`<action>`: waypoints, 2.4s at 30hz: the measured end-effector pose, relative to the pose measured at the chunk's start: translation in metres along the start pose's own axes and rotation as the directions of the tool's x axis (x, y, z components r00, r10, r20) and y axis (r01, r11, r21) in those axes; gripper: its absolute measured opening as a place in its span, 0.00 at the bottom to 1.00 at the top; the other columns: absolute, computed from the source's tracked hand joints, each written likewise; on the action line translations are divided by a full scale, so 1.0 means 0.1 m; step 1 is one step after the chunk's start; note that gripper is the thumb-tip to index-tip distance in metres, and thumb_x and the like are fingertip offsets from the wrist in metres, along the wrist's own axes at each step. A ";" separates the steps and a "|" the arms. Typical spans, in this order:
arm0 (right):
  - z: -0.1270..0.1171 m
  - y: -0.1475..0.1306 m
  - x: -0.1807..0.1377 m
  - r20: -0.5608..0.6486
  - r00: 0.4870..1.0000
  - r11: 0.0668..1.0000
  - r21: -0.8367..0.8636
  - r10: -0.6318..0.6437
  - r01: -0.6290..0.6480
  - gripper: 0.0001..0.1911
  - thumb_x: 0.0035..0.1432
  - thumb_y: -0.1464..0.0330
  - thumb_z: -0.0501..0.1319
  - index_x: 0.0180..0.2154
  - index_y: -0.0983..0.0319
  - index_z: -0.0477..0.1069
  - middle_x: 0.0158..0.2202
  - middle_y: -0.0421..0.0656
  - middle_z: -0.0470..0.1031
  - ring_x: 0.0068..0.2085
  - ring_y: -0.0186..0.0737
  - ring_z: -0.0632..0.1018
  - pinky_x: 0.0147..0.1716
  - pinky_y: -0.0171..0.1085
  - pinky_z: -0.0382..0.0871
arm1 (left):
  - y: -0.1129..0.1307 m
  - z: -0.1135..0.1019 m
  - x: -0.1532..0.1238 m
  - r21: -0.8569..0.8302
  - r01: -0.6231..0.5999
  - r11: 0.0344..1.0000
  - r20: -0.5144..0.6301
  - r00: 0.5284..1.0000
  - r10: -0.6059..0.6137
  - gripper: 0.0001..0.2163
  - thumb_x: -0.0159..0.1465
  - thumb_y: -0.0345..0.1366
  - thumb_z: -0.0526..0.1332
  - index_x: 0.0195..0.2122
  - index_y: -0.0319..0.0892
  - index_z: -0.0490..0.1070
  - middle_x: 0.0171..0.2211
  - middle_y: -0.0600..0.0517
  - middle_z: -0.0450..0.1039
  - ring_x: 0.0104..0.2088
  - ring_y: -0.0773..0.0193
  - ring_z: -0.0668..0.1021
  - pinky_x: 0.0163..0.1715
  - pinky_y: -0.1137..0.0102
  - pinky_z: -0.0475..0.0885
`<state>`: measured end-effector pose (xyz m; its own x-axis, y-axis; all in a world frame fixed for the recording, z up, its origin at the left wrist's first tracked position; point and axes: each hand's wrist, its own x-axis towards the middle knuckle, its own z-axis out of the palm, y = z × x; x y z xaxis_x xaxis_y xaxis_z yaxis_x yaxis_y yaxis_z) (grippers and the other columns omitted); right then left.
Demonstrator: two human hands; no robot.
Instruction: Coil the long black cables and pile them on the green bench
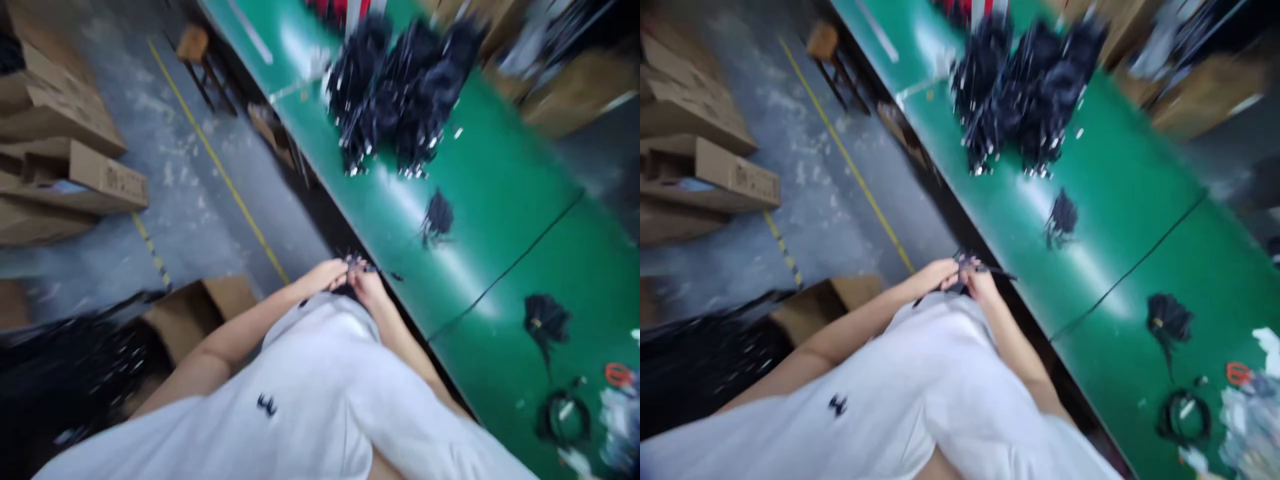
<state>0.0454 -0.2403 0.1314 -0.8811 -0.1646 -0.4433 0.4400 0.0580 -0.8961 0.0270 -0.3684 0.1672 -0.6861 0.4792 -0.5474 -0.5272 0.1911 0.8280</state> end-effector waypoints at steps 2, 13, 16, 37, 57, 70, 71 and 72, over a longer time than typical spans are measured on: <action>-0.05 -0.03 0.06 -0.016 1.000 0.981 0.194 0.016 -0.013 0.18 0.52 0.55 0.60 0.27 0.58 0.55 0.21 0.33 0.53 0.22 0.28 0.59 0.21 0.28 0.58 | -0.07 -0.06 -0.01 -0.062 -0.038 0.997 -0.103 0.994 0.032 0.13 0.69 0.45 0.56 0.31 0.43 0.62 0.19 0.60 0.62 0.18 0.74 0.61 0.20 0.76 0.56; 0.01 -0.02 -0.05 -0.005 0.991 0.990 -0.050 -0.135 0.135 0.12 0.57 0.59 0.62 0.33 0.61 0.70 0.28 0.38 0.70 0.27 0.32 0.69 0.29 0.34 0.65 | -0.10 -0.25 -0.19 0.292 -0.145 0.945 -0.233 0.948 0.218 0.06 0.67 0.36 0.54 0.36 0.40 0.64 0.27 0.58 0.66 0.28 0.70 0.68 0.33 0.72 0.63; -0.06 -0.02 -0.09 0.030 0.915 0.803 -0.469 -0.402 0.368 0.10 0.65 0.62 0.57 0.36 0.61 0.73 0.33 0.42 0.72 0.33 0.36 0.71 0.34 0.35 0.65 | -0.12 -0.29 -0.21 0.315 -0.120 0.942 -0.209 0.959 0.192 0.06 0.67 0.36 0.54 0.34 0.41 0.62 0.27 0.58 0.66 0.28 0.70 0.67 0.32 0.71 0.62; -0.37 -0.39 0.06 0.877 0.173 -0.550 -0.423 -0.447 0.720 0.14 0.69 0.72 0.52 0.37 0.67 0.76 0.40 0.49 0.77 0.42 0.42 0.75 0.56 0.45 0.65 | -0.09 -0.36 -0.31 -0.040 0.002 0.999 0.169 0.986 0.004 0.22 0.66 0.37 0.55 0.60 0.37 0.65 0.23 0.58 0.58 0.23 0.70 0.60 0.28 0.70 0.56; -0.33 -0.72 0.07 0.927 0.047 -0.561 -0.265 -0.373 0.784 0.10 0.71 0.72 0.52 0.35 0.64 0.69 0.33 0.42 0.72 0.34 0.37 0.70 0.42 0.39 0.64 | -0.19 -0.52 -0.37 -0.478 0.074 0.875 0.232 0.972 0.044 0.32 0.61 0.43 0.67 0.61 0.29 0.65 0.26 0.54 0.66 0.24 0.72 0.63 0.26 0.71 0.54; -0.26 -0.77 0.11 0.948 0.082 -0.434 -0.216 -0.307 0.875 0.14 0.73 0.69 0.48 0.35 0.63 0.67 0.34 0.43 0.72 0.35 0.37 0.69 0.40 0.38 0.61 | -0.18 -0.46 -0.38 -0.506 0.144 0.851 0.238 0.971 -0.023 0.15 0.58 0.43 0.68 0.30 0.36 0.67 0.26 0.53 0.67 0.23 0.72 0.65 0.25 0.72 0.61; -0.25 -0.78 0.11 0.949 0.085 -0.426 -0.216 -0.305 0.879 0.14 0.73 0.69 0.48 0.36 0.63 0.67 0.34 0.42 0.72 0.35 0.37 0.69 0.39 0.38 0.60 | -0.18 -0.46 -0.38 -0.507 0.155 0.848 0.243 0.970 -0.033 0.16 0.56 0.43 0.70 0.30 0.36 0.67 0.25 0.54 0.66 0.22 0.73 0.65 0.24 0.73 0.60; -0.25 -0.78 0.11 0.950 0.088 -0.423 -0.215 -0.300 0.880 0.14 0.73 0.69 0.48 0.36 0.63 0.67 0.34 0.42 0.72 0.35 0.37 0.69 0.38 0.38 0.60 | -0.18 -0.46 -0.38 -0.499 0.164 0.851 0.246 0.968 -0.042 0.18 0.54 0.44 0.72 0.30 0.36 0.67 0.25 0.55 0.65 0.22 0.73 0.65 0.24 0.73 0.59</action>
<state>-0.0031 -0.2224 0.1961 -0.0452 -0.9672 0.2500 -0.9990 0.0427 -0.0154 0.0397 -0.4294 0.1677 -0.5186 0.6669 -0.5352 -0.8112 -0.1859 0.5544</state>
